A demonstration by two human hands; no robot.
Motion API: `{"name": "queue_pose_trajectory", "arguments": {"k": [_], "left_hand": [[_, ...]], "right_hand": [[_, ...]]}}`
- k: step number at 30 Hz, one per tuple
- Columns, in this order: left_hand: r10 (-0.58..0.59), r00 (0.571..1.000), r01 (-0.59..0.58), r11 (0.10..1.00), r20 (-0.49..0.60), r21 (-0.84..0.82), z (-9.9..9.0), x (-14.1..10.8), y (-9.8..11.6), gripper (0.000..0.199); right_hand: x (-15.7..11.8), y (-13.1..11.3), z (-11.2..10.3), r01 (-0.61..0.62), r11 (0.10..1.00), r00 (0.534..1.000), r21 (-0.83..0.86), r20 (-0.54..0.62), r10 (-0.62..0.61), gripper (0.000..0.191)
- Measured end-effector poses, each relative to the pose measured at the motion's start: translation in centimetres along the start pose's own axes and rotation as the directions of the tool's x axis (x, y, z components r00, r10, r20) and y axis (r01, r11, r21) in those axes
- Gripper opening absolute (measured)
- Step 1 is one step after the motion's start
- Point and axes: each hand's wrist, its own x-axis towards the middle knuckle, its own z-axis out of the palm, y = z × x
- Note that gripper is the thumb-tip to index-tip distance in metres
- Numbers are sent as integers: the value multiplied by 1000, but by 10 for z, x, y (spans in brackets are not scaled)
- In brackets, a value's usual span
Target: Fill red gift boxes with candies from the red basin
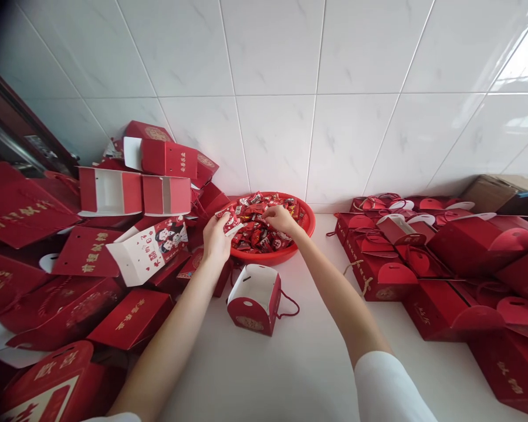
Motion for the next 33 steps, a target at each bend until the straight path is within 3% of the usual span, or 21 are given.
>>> {"name": "queue_pose_trajectory", "arguments": {"k": [8,16,20,27,33], "left_hand": [[-83,993,76,993,-82,-87,-4,10,-3,5],[-113,987,96,984,-111,-151,-8,15,-3,6],[-113,987,93,981,-113,-172,-8,15,-2,6],[-86,991,66,981,-101,-183,-11,15,-2,2],[-75,993,57,981,-91,-184,-11,15,-3,4]], "right_hand": [[17,2,20,14,945,972,-327,225,64,54],[26,4,31,-24,855,959,-517,228,165,32],[20,4,31,-36,864,971,-502,186,148,30],[19,-3,16,-18,949,1000,-315,-6,17,27],[17,-19,31,110,969,991,-221,103,-89,29]]}}
